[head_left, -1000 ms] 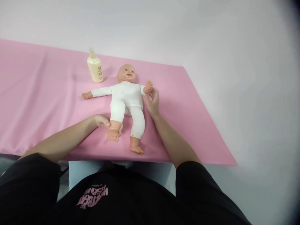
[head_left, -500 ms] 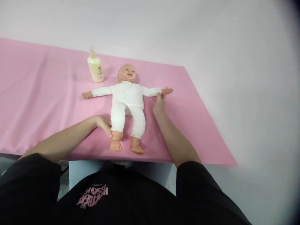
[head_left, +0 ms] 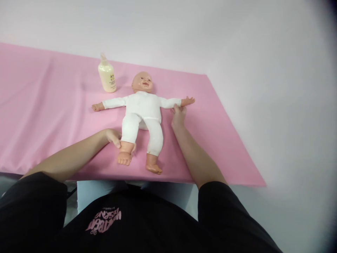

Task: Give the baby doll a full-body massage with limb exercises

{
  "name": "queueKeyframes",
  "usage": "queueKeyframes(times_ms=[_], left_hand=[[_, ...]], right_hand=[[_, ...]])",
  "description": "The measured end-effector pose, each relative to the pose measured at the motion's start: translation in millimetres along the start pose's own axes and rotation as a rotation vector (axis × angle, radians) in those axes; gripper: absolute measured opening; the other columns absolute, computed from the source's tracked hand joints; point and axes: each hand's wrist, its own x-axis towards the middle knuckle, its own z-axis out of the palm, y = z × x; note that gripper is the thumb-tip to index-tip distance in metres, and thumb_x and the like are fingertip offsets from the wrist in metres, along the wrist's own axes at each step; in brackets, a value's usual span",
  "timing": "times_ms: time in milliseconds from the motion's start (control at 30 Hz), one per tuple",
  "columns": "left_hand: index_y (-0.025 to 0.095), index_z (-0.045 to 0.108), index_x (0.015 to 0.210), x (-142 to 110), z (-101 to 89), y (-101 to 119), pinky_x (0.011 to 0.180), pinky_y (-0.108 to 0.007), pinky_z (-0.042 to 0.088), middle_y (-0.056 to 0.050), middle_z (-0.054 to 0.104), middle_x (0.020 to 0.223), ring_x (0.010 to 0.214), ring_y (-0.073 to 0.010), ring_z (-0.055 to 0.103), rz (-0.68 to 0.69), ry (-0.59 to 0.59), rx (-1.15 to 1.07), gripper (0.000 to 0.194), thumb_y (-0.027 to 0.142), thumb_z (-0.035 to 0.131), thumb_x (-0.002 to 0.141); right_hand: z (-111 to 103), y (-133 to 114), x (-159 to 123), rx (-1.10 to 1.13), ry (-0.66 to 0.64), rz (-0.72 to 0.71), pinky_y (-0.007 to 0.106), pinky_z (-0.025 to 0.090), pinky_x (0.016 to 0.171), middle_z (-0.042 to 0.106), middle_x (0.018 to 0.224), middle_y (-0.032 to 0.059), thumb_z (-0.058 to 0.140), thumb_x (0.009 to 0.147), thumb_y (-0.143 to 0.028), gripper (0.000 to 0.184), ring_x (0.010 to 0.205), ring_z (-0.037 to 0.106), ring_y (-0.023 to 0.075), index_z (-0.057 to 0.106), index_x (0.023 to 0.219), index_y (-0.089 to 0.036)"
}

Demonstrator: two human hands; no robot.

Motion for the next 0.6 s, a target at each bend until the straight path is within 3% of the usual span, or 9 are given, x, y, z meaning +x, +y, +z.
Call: queueKeyframes(times_ms=[67,100,233,300,467,600], left_hand=[[0.023,0.055,0.065,1.9,3.3,10.0,0.098,-0.053,0.057,-0.009,0.069,0.068,0.115,-0.0481,0.069,-0.206,-0.246,0.191,0.045,0.026,0.092,0.041],[0.023,0.058,0.067,2.7,5.7,15.3,0.096,-0.054,0.056,-0.010,0.069,0.067,0.113,-0.0479,0.069,-0.229,-0.286,0.247,0.042,0.031,0.090,0.041],[0.019,0.068,0.077,5.9,14.1,23.6,0.094,-0.057,0.054,-0.011,0.069,0.064,0.099,-0.0435,0.072,-0.096,-0.384,0.340,0.053,0.061,0.080,0.048],[0.021,0.066,0.073,8.5,14.7,19.4,0.091,-0.058,0.056,-0.011,0.066,0.060,0.085,-0.0408,0.072,0.017,-0.366,0.313,0.061,0.073,0.078,0.043],[0.027,0.054,0.062,15.2,10.4,10.0,0.084,-0.063,0.059,-0.009,0.057,0.048,0.070,-0.0391,0.070,0.126,-0.084,0.208,0.060,0.085,0.062,0.048],[0.025,0.060,0.067,15.1,10.7,12.7,0.090,-0.059,0.058,-0.008,0.060,0.054,0.074,-0.0358,0.070,0.154,-0.239,0.246,0.064,0.086,0.069,0.046]], right_hand=[[0.0,-1.4,-1.4,0.008,0.025,0.031,0.045,0.065,0.096,0.052,0.157,0.0148,0.066,0.088,-0.046,0.076,0.130,0.068,0.0229,0.036,0.156,-0.032],[0.2,-2.4,-2.2,0.017,0.049,0.057,0.044,0.065,0.096,0.052,0.157,0.0154,0.067,0.087,-0.045,0.075,0.129,0.068,0.0229,0.037,0.154,-0.030],[0.9,-7.0,-3.7,0.006,0.058,0.063,0.043,0.065,0.097,0.056,0.152,0.0162,0.071,0.085,-0.045,0.074,0.130,0.068,0.0246,0.039,0.149,-0.026],[0.9,-8.5,-2.8,-0.018,0.022,0.014,0.044,0.065,0.097,0.056,0.152,0.0171,0.073,0.085,-0.050,0.074,0.130,0.068,0.0257,0.041,0.147,-0.025],[2.9,-10.2,-1.0,-0.041,-0.001,-0.090,0.051,0.061,0.107,0.036,0.169,0.0197,0.077,0.080,-0.055,0.076,0.143,0.059,0.0289,0.043,0.142,-0.026],[5.5,-10.6,-1.9,0.008,-0.003,-0.059,0.053,0.059,0.110,0.038,0.167,0.0190,0.078,0.079,-0.050,0.076,0.139,0.062,0.0274,0.041,0.141,-0.026]])
